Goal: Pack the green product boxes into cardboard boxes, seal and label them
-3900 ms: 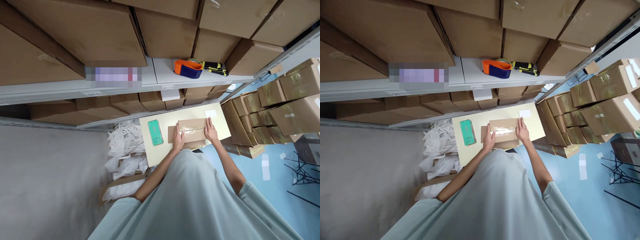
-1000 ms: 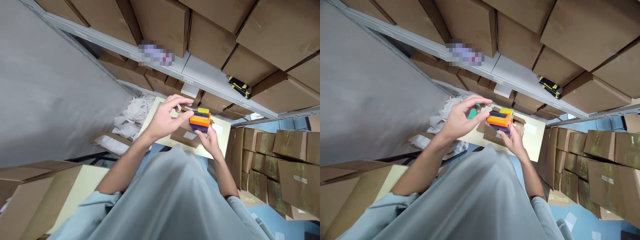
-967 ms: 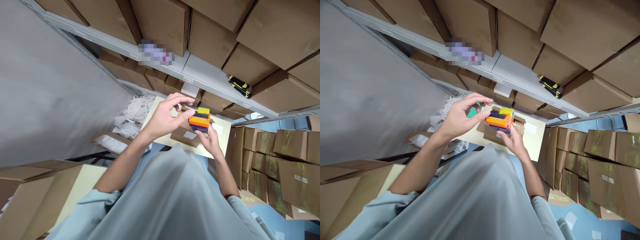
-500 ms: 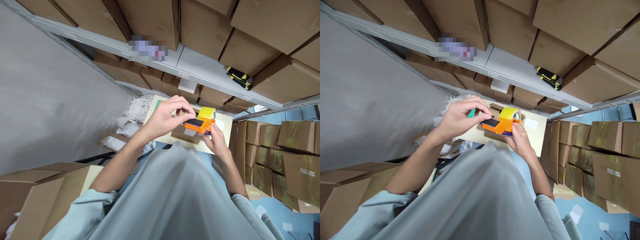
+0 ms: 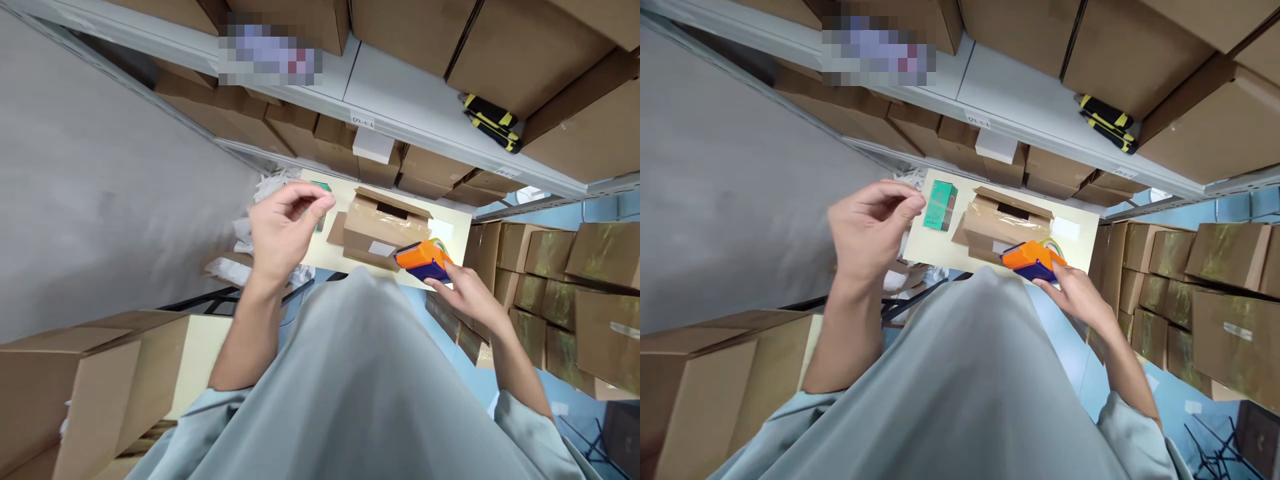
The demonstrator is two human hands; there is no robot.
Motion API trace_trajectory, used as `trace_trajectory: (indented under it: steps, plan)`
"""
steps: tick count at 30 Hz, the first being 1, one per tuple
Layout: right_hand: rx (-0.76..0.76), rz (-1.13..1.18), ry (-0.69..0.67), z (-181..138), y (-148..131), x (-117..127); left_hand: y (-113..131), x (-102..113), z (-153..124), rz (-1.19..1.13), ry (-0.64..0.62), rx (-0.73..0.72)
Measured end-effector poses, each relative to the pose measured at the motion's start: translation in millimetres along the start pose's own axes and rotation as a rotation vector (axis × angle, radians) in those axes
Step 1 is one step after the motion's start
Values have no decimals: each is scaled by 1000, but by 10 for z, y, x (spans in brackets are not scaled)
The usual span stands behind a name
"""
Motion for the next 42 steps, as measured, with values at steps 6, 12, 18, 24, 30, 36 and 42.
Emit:
trace_trajectory:
  steps: [6,12,18,24,30,36,42]
  plan:
    - [-104,219,-351,319,335,618,-635,-189,91,-283,31,342]
    - [-138,313,-600,1050,509,1219,-1168,-441,290,-519,129,577]
    - [-202,334,-718,1595,546,1337,-1411,-358,327,-568,173,654]
    - [-288,314,-773,1861,657,1216,-1588,-346,292,-578,191,669]
    - [-319,420,-914,2005,766,1005,-1785,-312,207,-520,243,727]
    - [-314,422,-939,2064,775,843,-1941,-301,209,-566,275,795]
    - [-310,502,-978,2033,724,704,-2075,-323,205,-558,293,849]
Point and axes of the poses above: each hand's wrist, its own z-axis towards the middle knuckle, its own x-axis out of the back of the hand, y = z × x, the point moved 2 cm from there along z, towards the middle knuckle, and after that the axes turned 13 degrees about -y, right-handed, at the moved point
